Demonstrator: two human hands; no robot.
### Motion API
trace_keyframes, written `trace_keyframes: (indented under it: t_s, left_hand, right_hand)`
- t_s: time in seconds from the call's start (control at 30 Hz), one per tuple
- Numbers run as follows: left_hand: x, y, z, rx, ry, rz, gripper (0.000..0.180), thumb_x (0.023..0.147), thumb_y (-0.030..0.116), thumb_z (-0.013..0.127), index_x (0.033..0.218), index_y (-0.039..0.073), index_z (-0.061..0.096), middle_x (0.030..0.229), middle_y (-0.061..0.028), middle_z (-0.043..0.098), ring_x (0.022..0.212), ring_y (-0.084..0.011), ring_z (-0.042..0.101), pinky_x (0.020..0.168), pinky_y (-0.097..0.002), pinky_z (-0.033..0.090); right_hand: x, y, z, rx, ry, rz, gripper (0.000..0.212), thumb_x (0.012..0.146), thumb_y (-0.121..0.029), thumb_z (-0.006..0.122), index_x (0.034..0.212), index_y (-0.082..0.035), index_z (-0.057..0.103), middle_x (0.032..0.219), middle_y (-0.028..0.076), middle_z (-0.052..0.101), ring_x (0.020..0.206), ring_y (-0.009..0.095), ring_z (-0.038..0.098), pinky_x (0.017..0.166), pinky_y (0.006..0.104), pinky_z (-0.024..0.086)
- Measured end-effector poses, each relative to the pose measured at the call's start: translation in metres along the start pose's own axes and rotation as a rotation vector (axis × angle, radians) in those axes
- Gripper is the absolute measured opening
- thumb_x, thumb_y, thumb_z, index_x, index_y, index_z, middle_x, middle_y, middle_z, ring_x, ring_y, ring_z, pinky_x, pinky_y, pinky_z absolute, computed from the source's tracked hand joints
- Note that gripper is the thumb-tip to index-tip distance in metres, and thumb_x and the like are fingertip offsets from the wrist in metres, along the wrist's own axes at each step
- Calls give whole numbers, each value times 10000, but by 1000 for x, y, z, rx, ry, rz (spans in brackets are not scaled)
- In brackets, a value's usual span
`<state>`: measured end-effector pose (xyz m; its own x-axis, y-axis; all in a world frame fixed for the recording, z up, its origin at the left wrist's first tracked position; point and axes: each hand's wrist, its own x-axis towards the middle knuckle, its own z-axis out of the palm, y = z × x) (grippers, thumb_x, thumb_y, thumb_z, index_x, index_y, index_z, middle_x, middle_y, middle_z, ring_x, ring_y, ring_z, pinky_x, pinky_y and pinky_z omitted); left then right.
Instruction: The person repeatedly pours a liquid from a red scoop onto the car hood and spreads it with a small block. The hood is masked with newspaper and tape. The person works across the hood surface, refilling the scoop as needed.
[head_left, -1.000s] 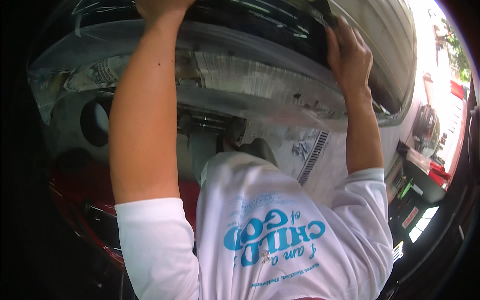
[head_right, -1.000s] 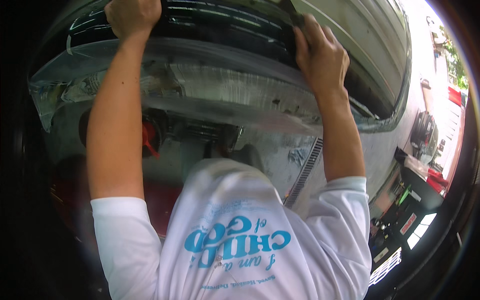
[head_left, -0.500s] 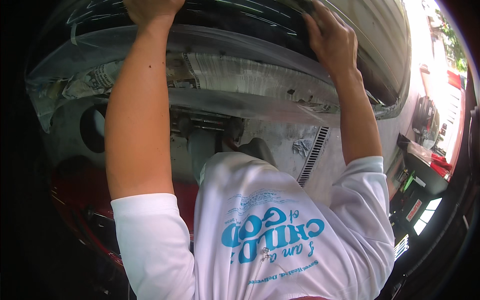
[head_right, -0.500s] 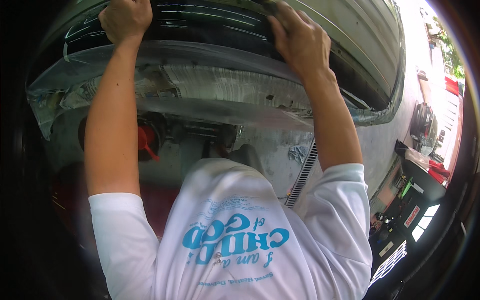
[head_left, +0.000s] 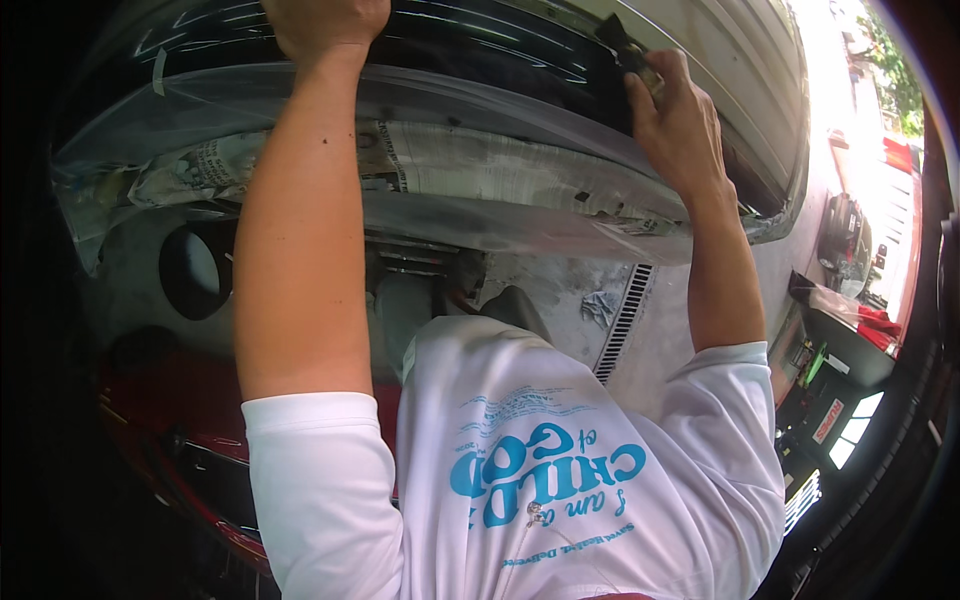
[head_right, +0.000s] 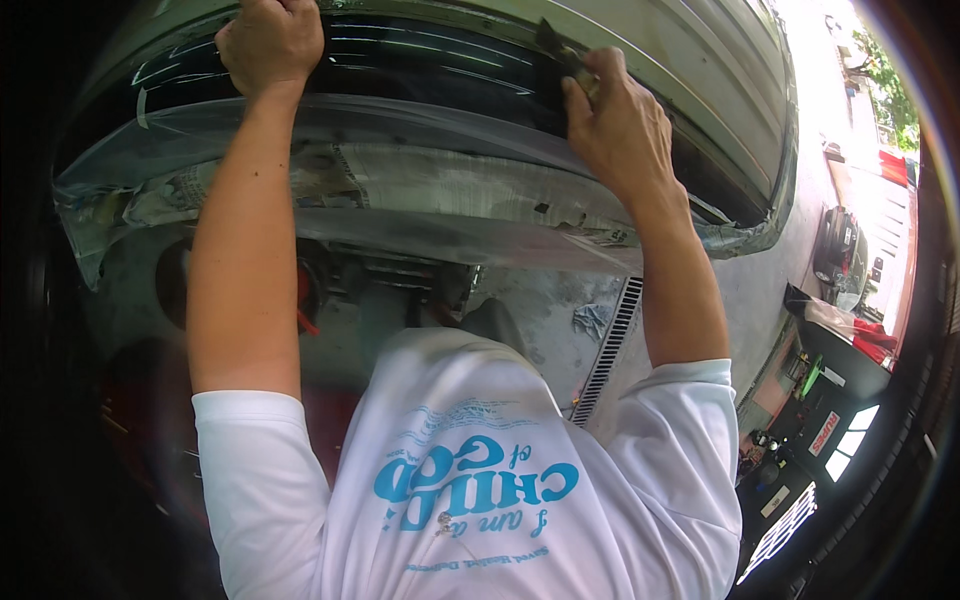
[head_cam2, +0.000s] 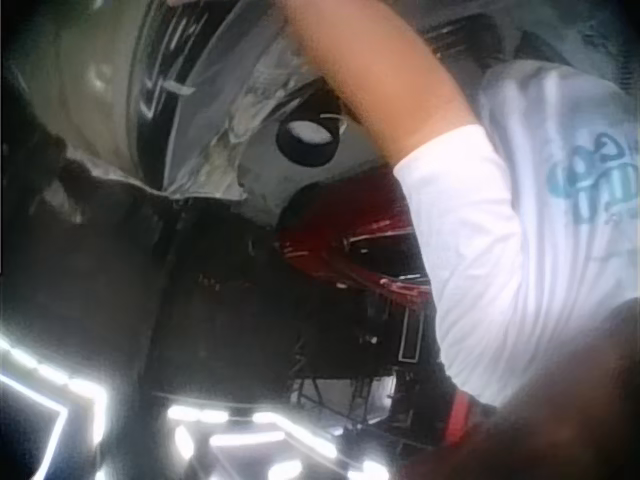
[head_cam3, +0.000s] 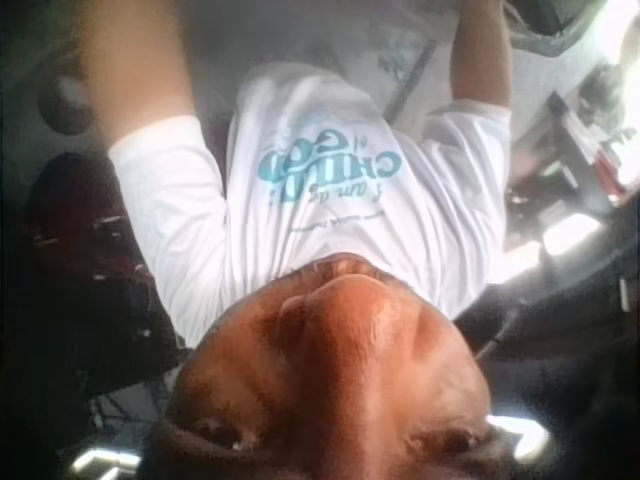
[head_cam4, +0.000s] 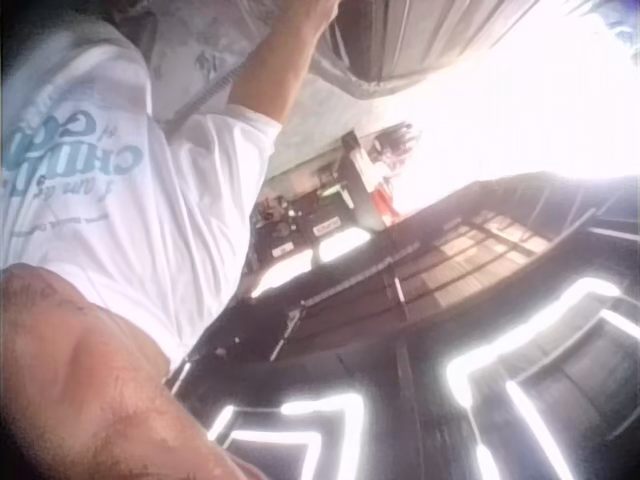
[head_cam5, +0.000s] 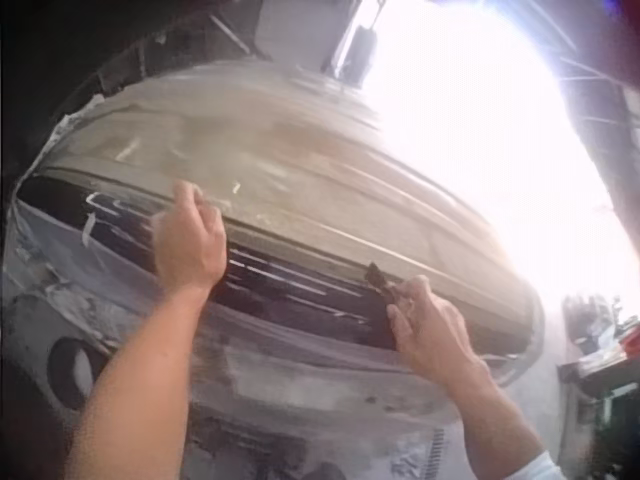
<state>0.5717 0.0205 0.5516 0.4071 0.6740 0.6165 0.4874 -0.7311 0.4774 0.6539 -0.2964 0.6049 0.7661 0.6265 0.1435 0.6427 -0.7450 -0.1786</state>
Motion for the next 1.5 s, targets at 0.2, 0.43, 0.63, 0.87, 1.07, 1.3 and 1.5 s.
trace_keyframes:
  t_s: [0.2, 0.43, 0.63, 0.87, 1.07, 1.3, 1.5]
  left_hand:
    - [0, 3, -2, 35, 14, -26, 178, 1017, 206, 515, 1084, 50, 568, 846, -253, 685, 845, -487, 648, 839, -574, 467]
    - [2, -4, -3, -20, -2, 12, 199, 1032, 219, 514, 1095, 43, 581, 852, -240, 687, 863, -468, 649, 870, -547, 463]
    - [3, -6, -4, -47, -86, 1, 226, 1013, 245, 529, 1129, 59, 583, 906, -187, 727, 911, -405, 687, 970, -493, 444]
    - [3, -13, 2, -45, -175, -3, 217, 1002, 267, 516, 1107, 83, 563, 908, -78, 773, 893, -280, 734, 1025, -454, 409]
    - [3, -16, 2, -65, -157, 22, 192, 994, 251, 532, 1095, 89, 551, 850, -75, 762, 856, -288, 729, 997, -457, 422]
    - [2, -17, 5, -92, -115, 42, 185, 998, 240, 537, 1118, 98, 529, 815, -59, 751, 853, -275, 728, 988, -454, 413]
    - [3, -16, 3, -83, -179, 16, 180, 996, 232, 547, 1119, 102, 524, 826, -47, 749, 861, -272, 727, 977, -461, 409]
  right_hand:
    - [35, -53, 10, -77, -66, -135, 384, 1030, -269, 603, 1382, -132, 534, 1027, 223, 743, 951, 464, 726, 829, 561, 563]
    - [16, -49, 10, -230, -87, 74, 582, 1035, -269, 588, 1583, -300, 391, 1032, 216, 740, 954, 462, 732, 800, 569, 580]
    - [-15, -10, -1, -292, -51, 331, 592, 1043, -275, 562, 1602, -260, 366, 1036, 232, 746, 983, 471, 726, 857, 570, 569]
    - [22, -71, -5, 155, -97, 320, 434, 1001, -292, 537, 1375, -74, 515, 994, 272, 744, 1034, 510, 685, 944, 558, 509]
    - [46, -100, -4, -202, -202, 193, 362, 1062, -342, 525, 1291, -61, 524, 1007, 263, 751, 997, 487, 710, 890, 572, 541]
    - [12, -38, 3, -298, -62, 466, 352, 1062, -323, 535, 1296, -61, 514, 1001, 252, 759, 982, 490, 723, 863, 578, 560]
    - [36, -68, 4, -89, -39, 236, 404, 1039, -337, 535, 1305, -36, 573, 1029, 302, 737, 1052, 499, 698, 936, 575, 535]
